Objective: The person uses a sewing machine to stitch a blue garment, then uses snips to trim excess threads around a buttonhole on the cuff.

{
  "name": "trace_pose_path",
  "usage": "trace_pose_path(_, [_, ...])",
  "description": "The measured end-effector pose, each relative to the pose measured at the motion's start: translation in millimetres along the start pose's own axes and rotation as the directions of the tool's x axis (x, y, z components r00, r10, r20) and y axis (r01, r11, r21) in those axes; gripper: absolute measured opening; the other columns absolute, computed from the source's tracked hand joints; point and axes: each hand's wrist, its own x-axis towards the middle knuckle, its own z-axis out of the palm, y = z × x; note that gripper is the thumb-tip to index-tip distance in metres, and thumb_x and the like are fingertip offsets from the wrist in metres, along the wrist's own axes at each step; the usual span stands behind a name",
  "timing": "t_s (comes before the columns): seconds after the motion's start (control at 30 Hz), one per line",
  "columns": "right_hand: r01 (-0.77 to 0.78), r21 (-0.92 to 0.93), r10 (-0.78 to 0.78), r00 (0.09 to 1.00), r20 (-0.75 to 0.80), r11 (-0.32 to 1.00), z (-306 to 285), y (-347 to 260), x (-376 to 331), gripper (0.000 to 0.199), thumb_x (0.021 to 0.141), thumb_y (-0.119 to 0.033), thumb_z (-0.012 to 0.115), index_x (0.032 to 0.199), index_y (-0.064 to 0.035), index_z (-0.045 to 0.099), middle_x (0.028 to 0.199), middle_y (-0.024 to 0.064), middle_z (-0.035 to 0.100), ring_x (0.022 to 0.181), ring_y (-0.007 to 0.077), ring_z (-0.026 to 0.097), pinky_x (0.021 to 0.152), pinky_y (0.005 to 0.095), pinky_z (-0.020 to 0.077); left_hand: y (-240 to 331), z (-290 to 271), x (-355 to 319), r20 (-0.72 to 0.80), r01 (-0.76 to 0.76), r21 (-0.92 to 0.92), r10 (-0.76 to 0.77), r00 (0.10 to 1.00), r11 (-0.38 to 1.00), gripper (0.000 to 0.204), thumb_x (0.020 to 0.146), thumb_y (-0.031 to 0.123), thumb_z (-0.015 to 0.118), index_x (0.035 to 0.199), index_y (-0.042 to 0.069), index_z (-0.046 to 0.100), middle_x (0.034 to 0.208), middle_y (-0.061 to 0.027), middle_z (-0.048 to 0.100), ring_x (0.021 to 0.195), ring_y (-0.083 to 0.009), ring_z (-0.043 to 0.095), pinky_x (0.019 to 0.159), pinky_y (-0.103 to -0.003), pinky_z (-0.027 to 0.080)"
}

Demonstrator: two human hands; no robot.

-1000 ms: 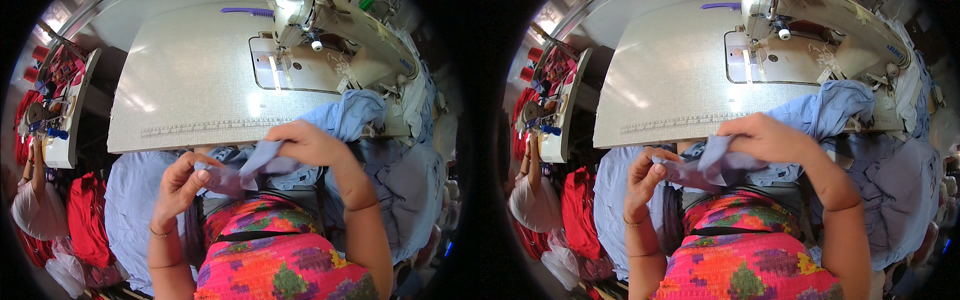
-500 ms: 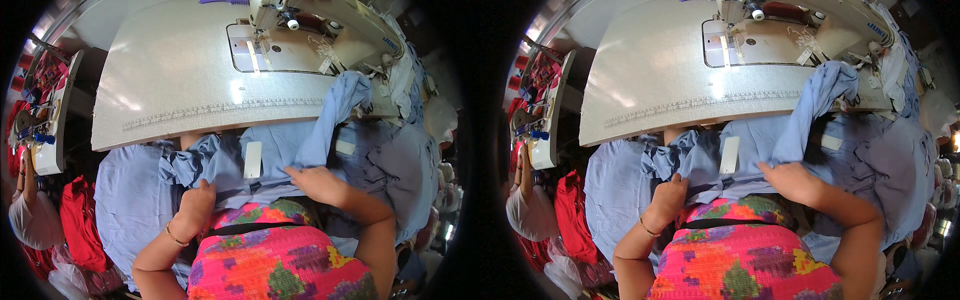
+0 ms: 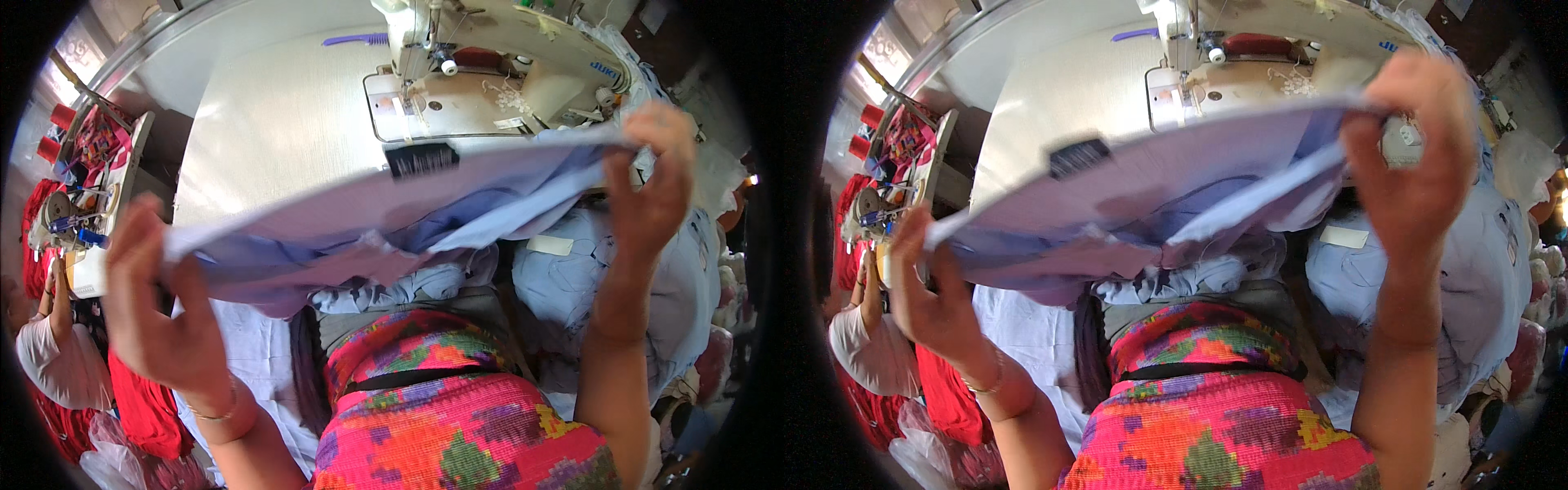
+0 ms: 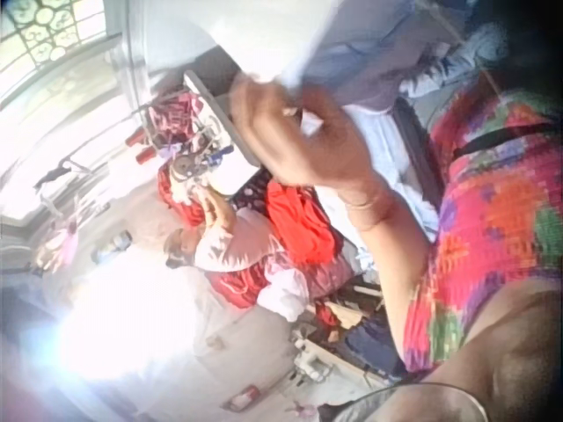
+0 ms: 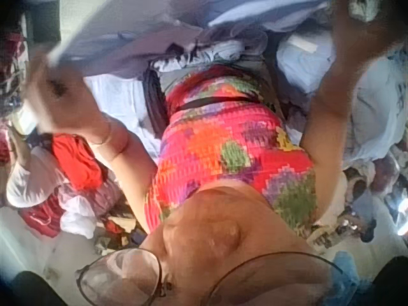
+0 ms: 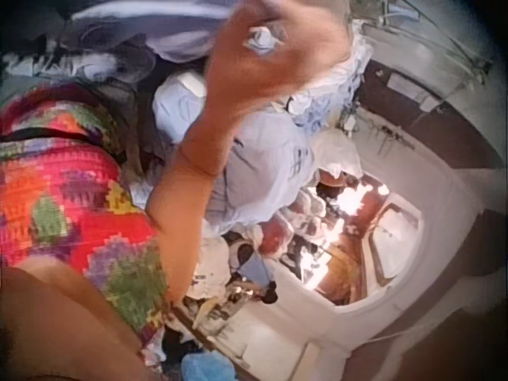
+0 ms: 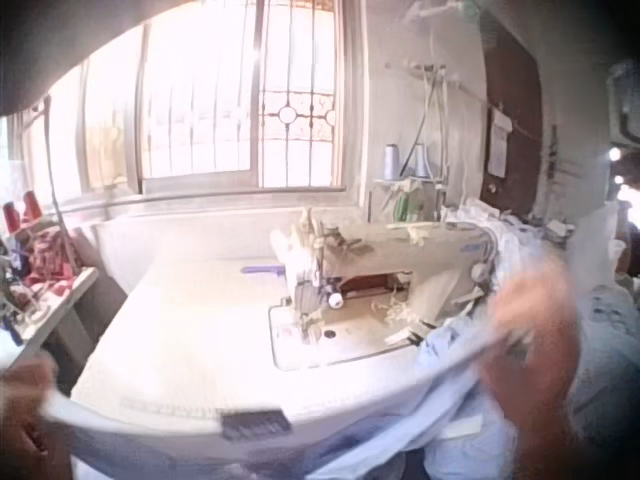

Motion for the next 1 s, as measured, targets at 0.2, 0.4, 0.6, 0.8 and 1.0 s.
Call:
trace_pose_path(0.2, [-0.208, 0.681, 0.207, 0.975, 0.084, 0.702, -26.0, 1.9, 90.5, 0.033, 0.079, -0.029, 0.071, 0.096, -0.0065, 0.055, 0.086, 0.0019, 0.061, 0.079, 0.0058, 0.057, 0.078, 0.0214, 0.0488, -55.8, -43.2, 95.7, 0.089, -0.501, 0.530, 0.543, 0.835, 0.684, 0.028, 0.087, -0.003, 0.050, 0.114, -0.001, 0.059, 0.113, -0.0162, 0.061, 0.100, -0.0245, 0.063, 0.088, -0.031, 0.051])
trace_pose_path(0.4, [0.089, 0.543, -0.135, 0.990, 0.046, 0.835, -27.9, 38.9, 116.2, 0.024, 0.074, -0.018, 0.074, 0.089, -0.0056, 0.059, 0.076, 0.0005, 0.063, 0.064, 0.0085, 0.058, 0.063, 0.0237, 0.0490, -86.1, -98.2, 130.9, 0.470, -0.405, 0.342, 0.219, 0.855, 0.848, 0.037, 0.089, 0.015, 0.056, 0.123, 0.004, 0.053, 0.120, -0.0156, 0.056, 0.106, -0.0241, 0.057, 0.092, -0.034, 0.045])
trace_pose_path(0.6, [0.142, -0.087, -0.108, 0.944, 0.311, 0.986, -57.0, 10.5, 121.2, 0.013, 0.077, -0.003, 0.062, 0.089, -0.0014, 0.066, 0.086, 0.0073, 0.066, 0.076, 0.0191, 0.063, 0.068, 0.0306, 0.0482, -111.8, -108.7, 105.0, 0.229, 0.023, 0.441, -0.137, 0.964, 0.897, 0.047, 0.093, 0.029, 0.053, 0.130, 0.001, 0.046, 0.121, -0.0157, 0.054, 0.107, -0.0228, 0.055, 0.096, -0.037, 0.040])
trace_pose_path(0.8, [-0.175, -0.064, 0.183, 0.972, 0.145, 0.982, -30.2, 103.0, 74.2, 0.019, 0.090, -0.005, 0.047, 0.104, -0.0008, 0.058, 0.099, 0.0090, 0.062, 0.097, 0.0096, 0.058, 0.086, 0.0256, 0.0459, -73.5, -116.7, 102.8, -0.045, 0.141, 0.307, -0.133, 0.990, 0.941, 0.026, 0.086, 0.019, 0.062, 0.081, 0.000, 0.045, 0.069, -0.0082, 0.047, 0.061, -0.0153, 0.043, 0.054, -0.032, 0.037])
trace_pose_path(1.0, [-0.351, 0.351, 0.367, 0.930, 0.022, 0.868, -27.2, 87.4, 44.7, 0.028, 0.085, 0.000, 0.049, 0.112, -0.0019, 0.056, 0.107, 0.0111, 0.059, 0.104, 0.0185, 0.056, 0.090, 0.0312, 0.0449, -158.4, -125.6, 51.1, -0.139, 0.402, 0.090, -0.388, 0.911, 0.911, 0.021, 0.086, 0.009, 0.053, 0.105, -0.001, 0.052, 0.095, -0.0127, 0.058, 0.081, -0.0200, 0.055, 0.070, -0.034, 0.045])
